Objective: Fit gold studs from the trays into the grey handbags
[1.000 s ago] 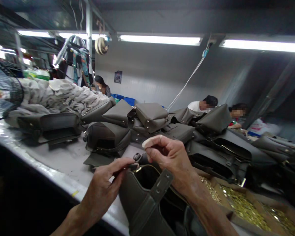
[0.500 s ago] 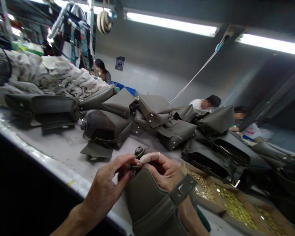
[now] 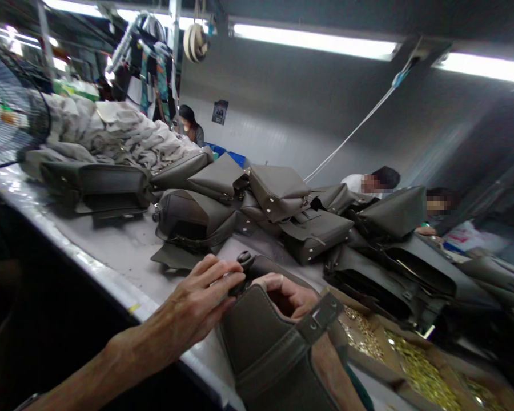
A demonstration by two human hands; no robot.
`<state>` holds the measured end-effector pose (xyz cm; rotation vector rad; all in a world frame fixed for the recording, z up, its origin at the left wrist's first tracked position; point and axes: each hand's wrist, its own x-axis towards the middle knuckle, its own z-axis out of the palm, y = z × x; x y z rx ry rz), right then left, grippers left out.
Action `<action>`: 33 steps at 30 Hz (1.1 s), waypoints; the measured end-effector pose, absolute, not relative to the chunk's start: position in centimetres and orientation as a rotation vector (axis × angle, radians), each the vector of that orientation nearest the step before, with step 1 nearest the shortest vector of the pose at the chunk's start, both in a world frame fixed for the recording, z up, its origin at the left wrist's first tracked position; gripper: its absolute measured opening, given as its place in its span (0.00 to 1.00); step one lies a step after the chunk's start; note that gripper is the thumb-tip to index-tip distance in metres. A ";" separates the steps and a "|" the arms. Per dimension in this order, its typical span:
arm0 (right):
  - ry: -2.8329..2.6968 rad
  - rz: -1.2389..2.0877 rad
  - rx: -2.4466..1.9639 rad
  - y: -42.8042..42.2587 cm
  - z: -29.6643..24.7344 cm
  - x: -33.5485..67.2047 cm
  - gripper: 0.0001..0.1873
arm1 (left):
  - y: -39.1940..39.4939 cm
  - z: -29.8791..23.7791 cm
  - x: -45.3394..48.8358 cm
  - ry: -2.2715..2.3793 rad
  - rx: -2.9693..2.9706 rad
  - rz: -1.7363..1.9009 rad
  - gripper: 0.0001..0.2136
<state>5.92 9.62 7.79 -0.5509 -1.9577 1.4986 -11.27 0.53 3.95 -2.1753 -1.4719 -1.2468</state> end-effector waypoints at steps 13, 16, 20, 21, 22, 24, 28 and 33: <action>-2.330 1.140 -0.307 9.1 6.4 4.8 0.08 | -0.6 4.6 -11.6 -1.683 -2.104 -0.963 0.04; -2.314 1.129 -0.264 8.7 6.1 4.5 0.08 | -1.0 5.1 -11.6 -1.799 -2.093 -0.814 0.06; -2.357 1.101 -0.192 8.2 5.9 4.3 0.10 | -1.4 5.8 -11.4 -1.929 -2.112 -0.706 0.09; -2.370 1.087 -0.180 8.1 5.9 4.3 0.10 | -1.4 5.8 -11.3 -1.937 -2.124 -0.715 0.08; -2.378 1.072 -0.179 8.0 6.0 4.2 0.11 | -1.4 5.7 -11.3 -1.933 -2.135 -0.733 0.08; -2.370 1.050 -0.217 7.8 5.9 4.2 0.10 | -1.3 5.2 -11.3 -1.902 -2.126 -0.796 0.07; -2.162 1.338 -0.296 7.5 5.8 4.2 0.11 | -1.2 4.2 -11.2 -1.833 -2.097 -0.976 0.07; -1.824 1.575 -0.394 7.1 6.2 4.6 0.11 | -1.5 4.4 -10.3 -1.609 -1.904 -1.305 0.08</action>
